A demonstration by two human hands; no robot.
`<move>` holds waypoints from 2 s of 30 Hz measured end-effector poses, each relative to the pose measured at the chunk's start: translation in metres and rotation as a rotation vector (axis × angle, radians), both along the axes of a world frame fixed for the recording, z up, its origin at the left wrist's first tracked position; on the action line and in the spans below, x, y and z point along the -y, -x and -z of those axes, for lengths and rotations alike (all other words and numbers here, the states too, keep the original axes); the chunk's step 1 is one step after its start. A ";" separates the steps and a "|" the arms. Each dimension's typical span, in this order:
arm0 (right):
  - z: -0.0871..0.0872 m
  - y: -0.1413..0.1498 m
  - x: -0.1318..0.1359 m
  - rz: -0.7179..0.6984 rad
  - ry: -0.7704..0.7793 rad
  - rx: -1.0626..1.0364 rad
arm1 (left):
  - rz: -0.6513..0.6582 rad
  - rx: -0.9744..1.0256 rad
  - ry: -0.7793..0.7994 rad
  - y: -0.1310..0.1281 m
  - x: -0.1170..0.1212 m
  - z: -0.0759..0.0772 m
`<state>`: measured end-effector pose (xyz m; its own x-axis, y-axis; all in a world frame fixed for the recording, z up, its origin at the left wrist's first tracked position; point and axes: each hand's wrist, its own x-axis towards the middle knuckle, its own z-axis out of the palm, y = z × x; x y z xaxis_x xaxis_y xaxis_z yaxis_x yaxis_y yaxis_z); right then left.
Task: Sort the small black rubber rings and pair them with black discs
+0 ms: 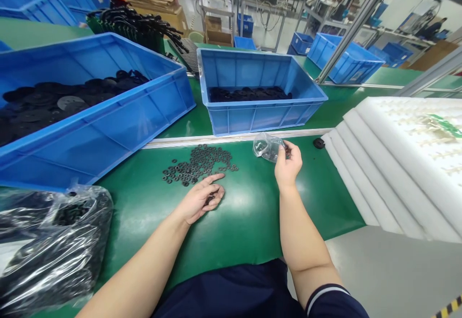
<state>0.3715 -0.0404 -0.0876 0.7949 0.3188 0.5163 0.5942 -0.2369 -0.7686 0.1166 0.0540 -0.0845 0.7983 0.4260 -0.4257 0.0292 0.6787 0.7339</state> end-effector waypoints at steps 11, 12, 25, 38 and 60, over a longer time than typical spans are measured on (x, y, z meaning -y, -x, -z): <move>-0.013 0.021 -0.016 -0.263 0.380 0.216 | 0.052 0.018 -0.013 0.000 -0.001 0.001; -0.015 0.026 -0.023 -0.347 0.499 0.212 | 0.055 0.018 -0.014 0.000 -0.001 0.001; -0.065 0.028 -0.061 -0.319 1.372 0.254 | 0.063 0.021 -0.044 0.001 -0.001 0.001; -0.081 0.056 -0.014 -0.349 1.229 0.496 | 0.085 -0.001 -0.090 0.000 0.010 -0.003; -0.075 0.081 0.082 -1.015 0.427 0.108 | 0.253 0.068 0.124 -0.007 0.035 0.004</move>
<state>0.2908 -0.1226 -0.0126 0.0205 0.9657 0.2590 0.7219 0.1649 -0.6721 0.1238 0.0190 -0.0889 0.9012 0.1575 -0.4037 0.1626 0.7407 0.6519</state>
